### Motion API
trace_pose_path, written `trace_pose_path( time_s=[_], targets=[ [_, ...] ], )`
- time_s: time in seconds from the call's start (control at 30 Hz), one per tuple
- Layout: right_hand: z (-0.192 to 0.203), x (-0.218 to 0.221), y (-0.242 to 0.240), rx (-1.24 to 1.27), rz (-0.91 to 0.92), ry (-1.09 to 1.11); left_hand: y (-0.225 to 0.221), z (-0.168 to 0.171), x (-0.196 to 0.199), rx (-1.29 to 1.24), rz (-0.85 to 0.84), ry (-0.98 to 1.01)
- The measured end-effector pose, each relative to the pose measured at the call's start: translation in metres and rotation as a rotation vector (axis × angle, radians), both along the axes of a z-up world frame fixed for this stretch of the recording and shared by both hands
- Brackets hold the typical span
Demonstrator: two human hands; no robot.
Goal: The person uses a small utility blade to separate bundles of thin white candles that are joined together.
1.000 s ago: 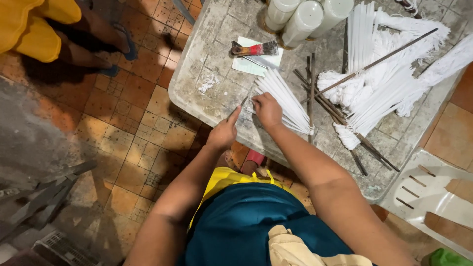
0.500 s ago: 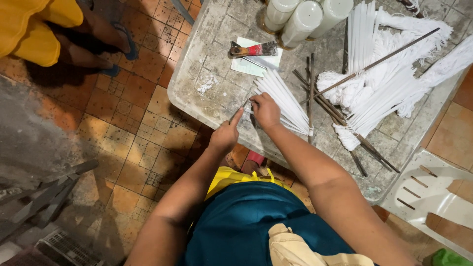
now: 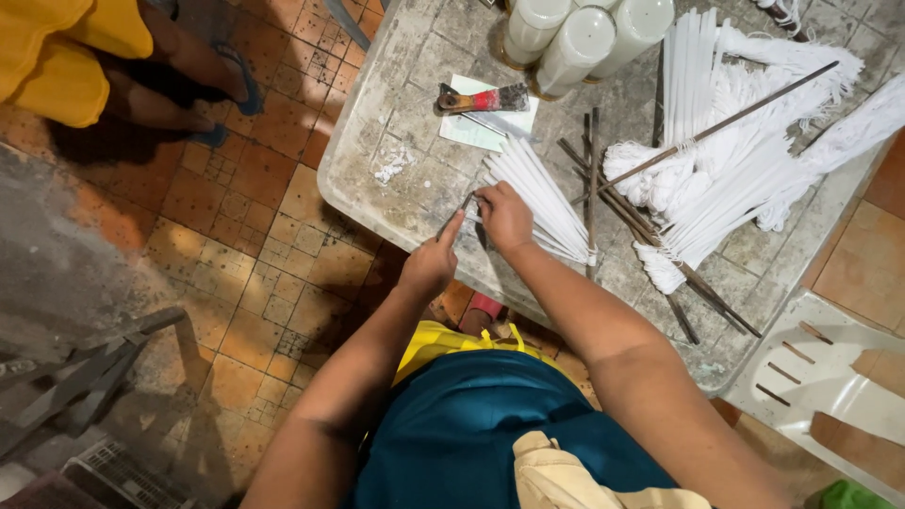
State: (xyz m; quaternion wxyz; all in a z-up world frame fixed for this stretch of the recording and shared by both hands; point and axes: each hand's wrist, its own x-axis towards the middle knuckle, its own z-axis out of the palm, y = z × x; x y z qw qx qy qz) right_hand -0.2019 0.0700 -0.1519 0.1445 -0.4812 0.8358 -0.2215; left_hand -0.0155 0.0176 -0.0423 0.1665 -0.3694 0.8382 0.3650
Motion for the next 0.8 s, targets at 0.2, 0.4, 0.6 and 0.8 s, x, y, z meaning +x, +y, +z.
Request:
trace_pose_path(
  time_s=[0.2, 0.4, 0.6, 0.8],
  targets=[
    [-0.009, -0.002, 0.001, -0.015, 0.001, 0.001, -0.001, 0.001, -0.004, 0.023, 0.005, -0.03],
    [-0.01, 0.002, 0.004, 0.013, -0.013, -0.005, -0.002, 0.014, -0.006, 0.099, 0.023, -0.074],
    [-0.006, 0.002, -0.001, 0.041, -0.038, 0.001, -0.004, 0.023, 0.006, 0.194, 0.07, -0.058],
    [0.002, -0.003, 0.006, 0.098, -0.016, -0.113, -0.019, 0.084, 0.025, 0.363, 0.271, 0.022]
  ],
)
